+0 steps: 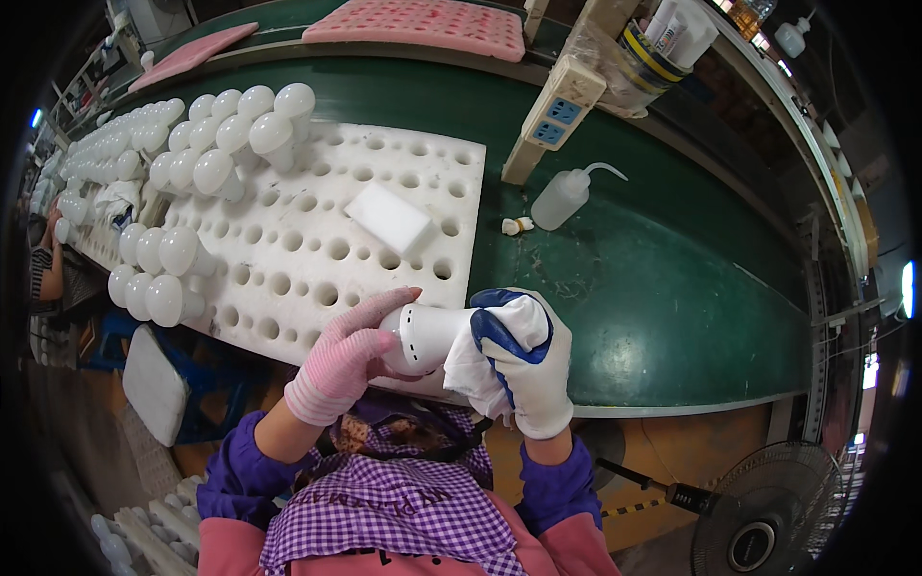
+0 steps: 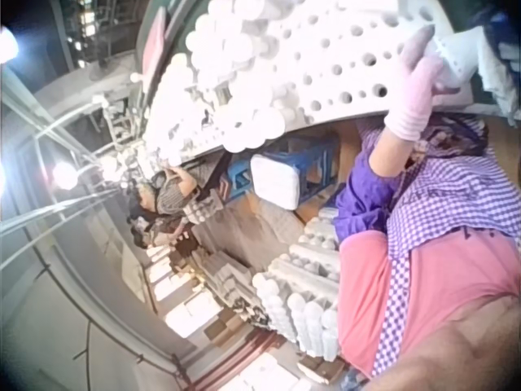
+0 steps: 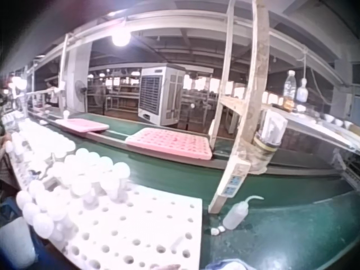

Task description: The person tests an LED light bulb by inserting it into a power socket to confirm it lights up, then wipes the bulb's housing with a cloth.

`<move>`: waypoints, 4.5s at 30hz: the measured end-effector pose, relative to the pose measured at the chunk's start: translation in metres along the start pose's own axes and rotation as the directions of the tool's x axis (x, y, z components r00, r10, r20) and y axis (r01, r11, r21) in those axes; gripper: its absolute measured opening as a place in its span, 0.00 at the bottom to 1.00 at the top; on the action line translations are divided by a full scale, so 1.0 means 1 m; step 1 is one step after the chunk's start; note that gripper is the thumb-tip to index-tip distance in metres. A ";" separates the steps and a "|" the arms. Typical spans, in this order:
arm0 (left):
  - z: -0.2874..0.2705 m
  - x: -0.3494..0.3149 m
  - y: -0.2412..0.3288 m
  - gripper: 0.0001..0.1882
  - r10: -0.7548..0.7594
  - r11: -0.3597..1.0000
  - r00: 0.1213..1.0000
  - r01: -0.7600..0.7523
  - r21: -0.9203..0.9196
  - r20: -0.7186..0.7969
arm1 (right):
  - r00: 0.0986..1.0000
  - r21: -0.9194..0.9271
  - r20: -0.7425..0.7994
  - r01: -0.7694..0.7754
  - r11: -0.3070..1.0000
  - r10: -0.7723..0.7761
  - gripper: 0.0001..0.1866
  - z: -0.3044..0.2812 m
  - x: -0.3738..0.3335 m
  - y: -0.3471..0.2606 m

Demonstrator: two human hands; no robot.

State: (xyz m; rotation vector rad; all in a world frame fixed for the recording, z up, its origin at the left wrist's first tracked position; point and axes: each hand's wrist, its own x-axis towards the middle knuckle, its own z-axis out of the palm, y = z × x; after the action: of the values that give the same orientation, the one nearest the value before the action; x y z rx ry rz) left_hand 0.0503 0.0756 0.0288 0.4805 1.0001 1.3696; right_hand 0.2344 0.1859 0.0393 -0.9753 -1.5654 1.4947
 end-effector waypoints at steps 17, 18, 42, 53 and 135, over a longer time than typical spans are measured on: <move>-0.002 -0.009 0.004 0.30 0.043 0.998 0.998 -0.040 -0.055 0.055 | 0.996 0.075 -0.059 0.064 0.995 -0.060 0.13 0.011 -0.004 0.002; -0.002 -0.009 0.003 0.30 0.043 0.998 0.998 -0.040 -0.056 0.053 | 0.995 0.094 -0.073 0.078 0.992 -0.071 0.13 0.012 -0.005 0.001; 0.000 0.003 -0.006 0.38 -0.233 0.971 0.964 0.238 -0.024 0.126 | 0.975 -0.034 -0.104 0.192 0.981 -0.194 0.17 0.011 -0.006 0.012; -0.017 0.006 -0.028 0.44 0.404 0.891 0.914 -0.385 0.242 -0.034 | 0.827 -0.912 0.174 0.340 0.228 -0.534 0.30 -0.029 0.032 0.052; -0.110 -0.057 -0.007 0.42 0.269 0.895 0.958 -0.287 -0.342 -0.100 | 0.756 0.142 0.648 -0.237 0.961 0.091 0.30 0.134 0.029 -0.005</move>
State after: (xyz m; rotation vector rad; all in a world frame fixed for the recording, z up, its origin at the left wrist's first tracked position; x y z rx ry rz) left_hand -0.0285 -0.0078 -0.0178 0.3254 0.7172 1.7870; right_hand 0.1009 0.1542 0.0397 -0.4950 -1.7389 2.2385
